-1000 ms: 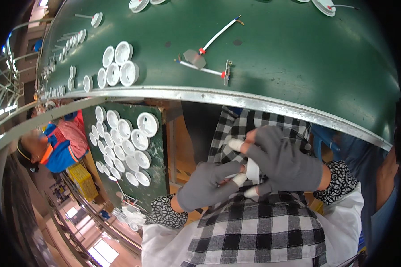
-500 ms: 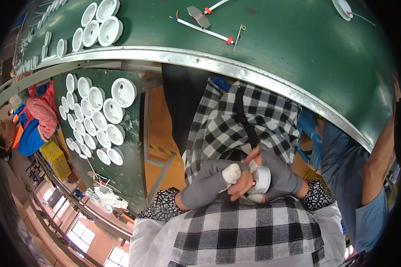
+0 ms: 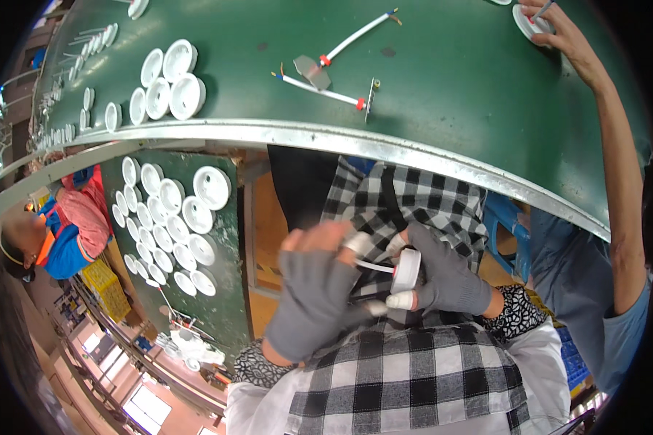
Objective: The person assembles light fixtures by threading wires of LED circuit boards through plastic housings, pressing the circuit boards into place by hand, and placing the assembled units onto the conveyor belt.
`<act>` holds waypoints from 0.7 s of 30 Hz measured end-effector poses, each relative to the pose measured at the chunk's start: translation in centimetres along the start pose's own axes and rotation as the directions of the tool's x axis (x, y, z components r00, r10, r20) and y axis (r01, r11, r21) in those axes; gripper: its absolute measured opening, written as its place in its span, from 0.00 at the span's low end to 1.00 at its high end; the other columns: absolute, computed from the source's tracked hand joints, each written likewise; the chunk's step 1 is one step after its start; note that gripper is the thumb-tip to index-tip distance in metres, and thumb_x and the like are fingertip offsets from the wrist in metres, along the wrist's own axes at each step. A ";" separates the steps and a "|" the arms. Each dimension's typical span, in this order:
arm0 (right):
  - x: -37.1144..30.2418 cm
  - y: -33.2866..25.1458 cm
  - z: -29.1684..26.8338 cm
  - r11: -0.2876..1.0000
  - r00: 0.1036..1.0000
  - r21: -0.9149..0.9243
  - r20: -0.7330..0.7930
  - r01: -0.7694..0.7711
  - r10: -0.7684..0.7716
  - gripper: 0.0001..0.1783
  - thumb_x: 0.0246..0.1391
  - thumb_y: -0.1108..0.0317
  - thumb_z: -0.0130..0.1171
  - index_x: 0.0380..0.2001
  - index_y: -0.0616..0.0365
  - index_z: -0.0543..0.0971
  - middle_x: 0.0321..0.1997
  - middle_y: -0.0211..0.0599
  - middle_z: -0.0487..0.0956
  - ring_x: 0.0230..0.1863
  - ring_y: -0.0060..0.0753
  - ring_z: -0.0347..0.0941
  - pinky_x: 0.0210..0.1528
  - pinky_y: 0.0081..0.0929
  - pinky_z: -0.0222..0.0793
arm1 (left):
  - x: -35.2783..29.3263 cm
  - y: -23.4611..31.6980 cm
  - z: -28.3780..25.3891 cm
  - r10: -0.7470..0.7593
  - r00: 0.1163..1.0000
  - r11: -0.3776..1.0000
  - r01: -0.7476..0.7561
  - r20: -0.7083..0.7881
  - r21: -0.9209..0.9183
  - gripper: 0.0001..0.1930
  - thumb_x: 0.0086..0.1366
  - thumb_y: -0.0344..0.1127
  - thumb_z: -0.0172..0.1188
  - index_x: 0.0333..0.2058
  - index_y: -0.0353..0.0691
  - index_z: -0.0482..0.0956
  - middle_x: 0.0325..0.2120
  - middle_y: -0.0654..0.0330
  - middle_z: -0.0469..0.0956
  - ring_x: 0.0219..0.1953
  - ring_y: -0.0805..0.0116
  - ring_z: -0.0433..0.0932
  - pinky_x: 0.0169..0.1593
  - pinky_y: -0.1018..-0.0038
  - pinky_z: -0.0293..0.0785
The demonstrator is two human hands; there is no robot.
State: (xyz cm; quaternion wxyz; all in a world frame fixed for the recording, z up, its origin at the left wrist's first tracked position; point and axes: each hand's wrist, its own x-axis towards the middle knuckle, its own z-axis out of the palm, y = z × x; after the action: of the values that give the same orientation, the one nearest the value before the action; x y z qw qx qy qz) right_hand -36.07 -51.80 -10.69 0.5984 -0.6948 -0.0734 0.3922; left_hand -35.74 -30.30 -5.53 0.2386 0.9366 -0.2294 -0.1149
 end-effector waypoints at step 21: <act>-1.0 -1.8 -2.6 0.245 0.527 -0.577 0.392 0.779 -0.754 0.16 0.42 0.71 0.62 0.39 0.54 0.75 0.39 0.31 0.71 0.44 0.32 0.75 0.41 0.23 0.74 | -0.7 0.1 2.2 -0.070 0.962 0.656 0.244 0.265 -0.714 0.51 0.34 0.55 0.79 0.55 0.37 0.64 0.44 0.55 0.76 0.44 0.62 0.79 0.47 0.70 0.76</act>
State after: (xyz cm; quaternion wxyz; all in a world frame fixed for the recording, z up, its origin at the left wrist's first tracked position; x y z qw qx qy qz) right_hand -34.41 -53.86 -8.72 0.4002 -0.7307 -0.5530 0.0024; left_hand -37.07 -30.87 -7.31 0.5606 0.7573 -0.1048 -0.3182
